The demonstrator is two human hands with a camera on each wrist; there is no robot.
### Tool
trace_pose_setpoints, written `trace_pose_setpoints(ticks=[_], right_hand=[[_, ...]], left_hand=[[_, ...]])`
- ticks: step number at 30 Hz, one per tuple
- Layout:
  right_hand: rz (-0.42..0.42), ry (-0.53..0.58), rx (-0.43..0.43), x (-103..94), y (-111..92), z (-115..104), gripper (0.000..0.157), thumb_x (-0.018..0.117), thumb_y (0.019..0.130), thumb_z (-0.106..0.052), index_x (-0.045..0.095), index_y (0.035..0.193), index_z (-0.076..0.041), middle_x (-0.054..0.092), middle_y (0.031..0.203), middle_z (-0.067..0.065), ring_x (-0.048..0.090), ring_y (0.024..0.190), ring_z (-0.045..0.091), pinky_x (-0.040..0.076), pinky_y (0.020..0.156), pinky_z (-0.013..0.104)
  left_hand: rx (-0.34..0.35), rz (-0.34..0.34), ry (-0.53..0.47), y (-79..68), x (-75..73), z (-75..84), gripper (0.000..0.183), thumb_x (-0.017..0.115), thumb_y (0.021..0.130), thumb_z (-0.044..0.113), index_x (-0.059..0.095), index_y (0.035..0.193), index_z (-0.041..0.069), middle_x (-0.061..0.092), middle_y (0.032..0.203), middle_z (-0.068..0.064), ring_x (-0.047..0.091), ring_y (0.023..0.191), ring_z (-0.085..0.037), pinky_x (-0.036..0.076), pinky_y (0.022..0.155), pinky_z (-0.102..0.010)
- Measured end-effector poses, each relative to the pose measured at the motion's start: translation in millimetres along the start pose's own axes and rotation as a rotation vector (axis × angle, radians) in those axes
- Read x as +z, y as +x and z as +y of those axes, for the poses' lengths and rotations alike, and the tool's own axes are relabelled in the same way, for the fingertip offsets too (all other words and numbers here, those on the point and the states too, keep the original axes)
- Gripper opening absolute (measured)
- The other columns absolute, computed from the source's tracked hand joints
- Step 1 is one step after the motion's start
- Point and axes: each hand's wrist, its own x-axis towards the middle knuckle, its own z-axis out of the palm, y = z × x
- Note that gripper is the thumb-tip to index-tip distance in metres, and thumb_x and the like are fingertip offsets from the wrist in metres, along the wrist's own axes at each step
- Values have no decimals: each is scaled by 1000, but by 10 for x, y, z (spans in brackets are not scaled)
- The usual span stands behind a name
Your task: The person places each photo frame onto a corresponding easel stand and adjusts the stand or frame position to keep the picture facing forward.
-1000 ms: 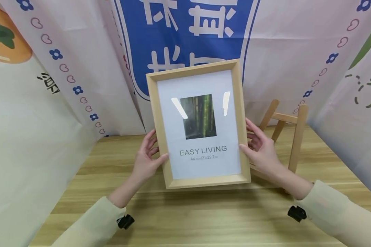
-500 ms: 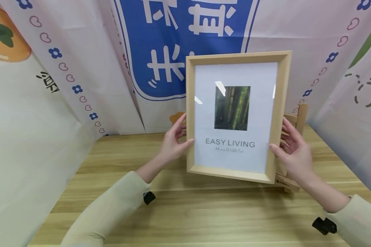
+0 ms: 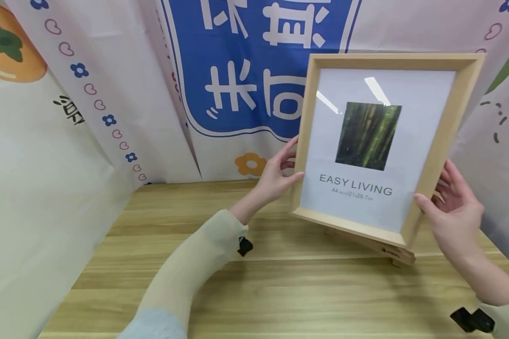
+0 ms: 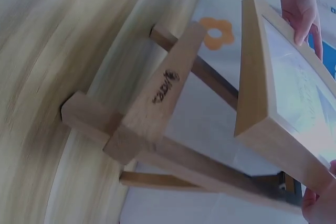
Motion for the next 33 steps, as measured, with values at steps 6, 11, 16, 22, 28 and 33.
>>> trace_pose_setpoints(ticks=[6,11,16,22,28,33], right_hand=[[22,-108,-59,-148,-20,-55,76,49,64,35,43,131,0,47,120,22,51,100,23,45,79,18],[21,-197,-71,-261,9,-78,76,49,65,34,42,132,-2,45,123,21,50,103,23,43,82,18],[40,-250,-72,-355,20,-53,76,50,66,33,43,132,-4,46,121,20,49,103,23,43,81,17],[53,-200,-68,-453,-2,7,76,47,65,35,43,132,-1,47,120,21,50,102,23,45,79,17],[46,-310,-55,-526,-52,52,78,49,65,34,42,133,-4,46,122,20,50,106,22,45,79,14],[58,-297,-40,-565,-62,96,78,48,65,34,43,132,-4,46,123,20,50,106,22,45,78,14]], left_hand=[[36,-34,4,162,132,-3,74,63,75,-12,29,139,2,45,126,-18,53,102,-24,48,82,-31],[25,-50,-9,278,251,-49,74,63,76,-12,28,139,3,44,127,-17,53,103,-24,47,84,-29],[-19,-57,-26,357,391,-127,75,62,76,-14,27,140,2,42,129,-18,52,104,-25,47,84,-29],[-85,-56,-32,373,535,-219,76,60,76,-15,26,140,5,47,122,-20,55,98,-27,48,83,-28],[-95,-52,-49,344,612,-307,75,59,75,-17,27,140,4,50,118,-23,56,95,-30,48,81,-27],[-75,-46,-32,341,655,-353,75,59,74,-18,27,139,1,50,117,-26,56,95,-31,49,81,-26]])
